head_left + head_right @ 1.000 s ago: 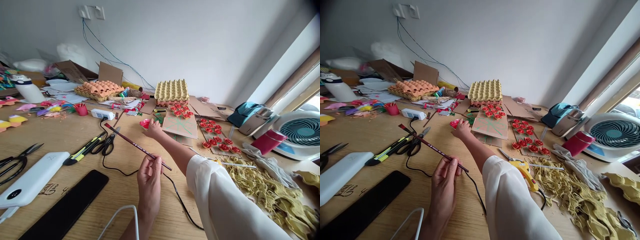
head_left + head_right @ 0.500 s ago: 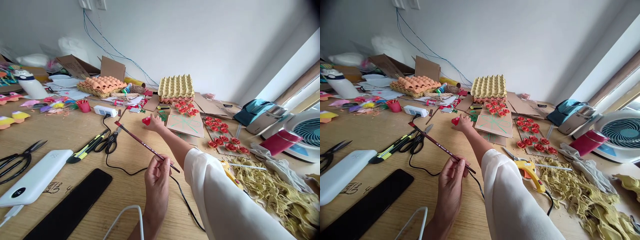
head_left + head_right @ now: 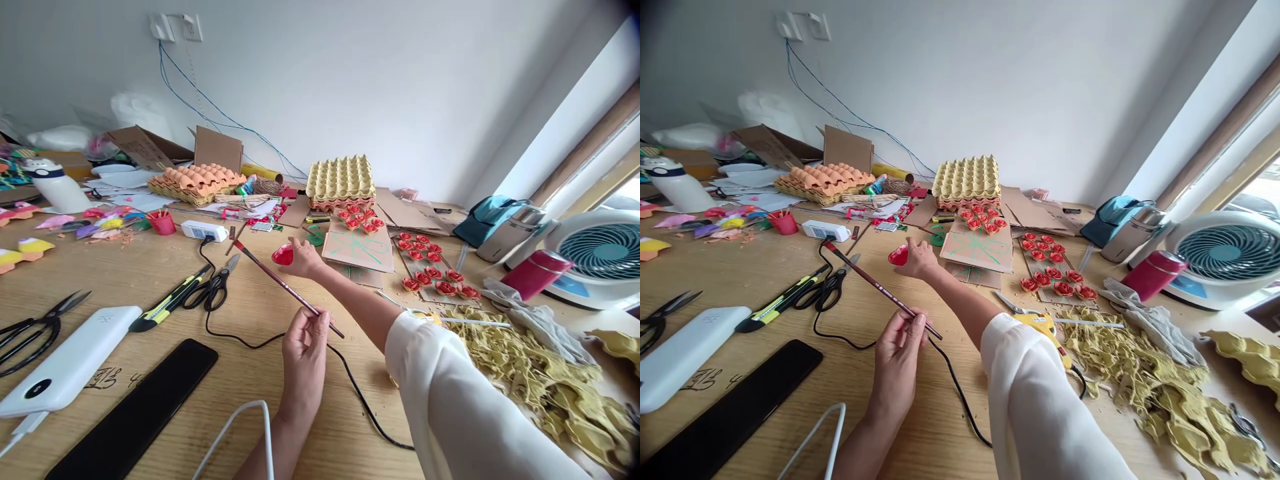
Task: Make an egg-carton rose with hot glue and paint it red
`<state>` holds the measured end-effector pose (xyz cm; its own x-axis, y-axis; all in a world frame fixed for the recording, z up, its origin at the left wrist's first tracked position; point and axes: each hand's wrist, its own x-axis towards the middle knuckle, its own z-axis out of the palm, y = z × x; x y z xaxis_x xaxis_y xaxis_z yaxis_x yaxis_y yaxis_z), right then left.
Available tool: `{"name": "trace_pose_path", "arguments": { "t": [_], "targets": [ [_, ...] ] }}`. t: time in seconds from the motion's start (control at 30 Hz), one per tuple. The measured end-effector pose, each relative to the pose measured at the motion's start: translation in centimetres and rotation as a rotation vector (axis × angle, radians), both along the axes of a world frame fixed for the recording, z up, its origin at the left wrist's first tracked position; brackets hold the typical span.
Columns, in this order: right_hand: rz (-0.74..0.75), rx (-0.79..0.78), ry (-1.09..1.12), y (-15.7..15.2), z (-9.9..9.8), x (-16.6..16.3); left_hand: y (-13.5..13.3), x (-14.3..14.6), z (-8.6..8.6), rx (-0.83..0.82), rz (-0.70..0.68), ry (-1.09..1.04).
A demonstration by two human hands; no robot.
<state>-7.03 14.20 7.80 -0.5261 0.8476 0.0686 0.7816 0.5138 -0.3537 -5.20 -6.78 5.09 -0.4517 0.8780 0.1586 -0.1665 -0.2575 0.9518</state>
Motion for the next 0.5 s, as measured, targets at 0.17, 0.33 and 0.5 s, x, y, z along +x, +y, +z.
{"name": "trace_pose_path", "arguments": {
  "t": [0.17, 0.33, 0.5],
  "targets": [
    [0.087, 0.047, 0.039, -3.8, 2.2, 5.8, 0.2, -0.4, 0.1, 0.023, 0.016, 0.019],
    [0.108, 0.109, 0.083, -8.5, 4.9, 14.9, 0.7, -0.1, -0.4, 0.031, -0.1, 0.039],
    [0.042, 0.12, 0.082, -13.1, 4.0, 24.1, 0.5, 1.2, -0.9, 0.0, -0.302, 0.224]
  ]
}}
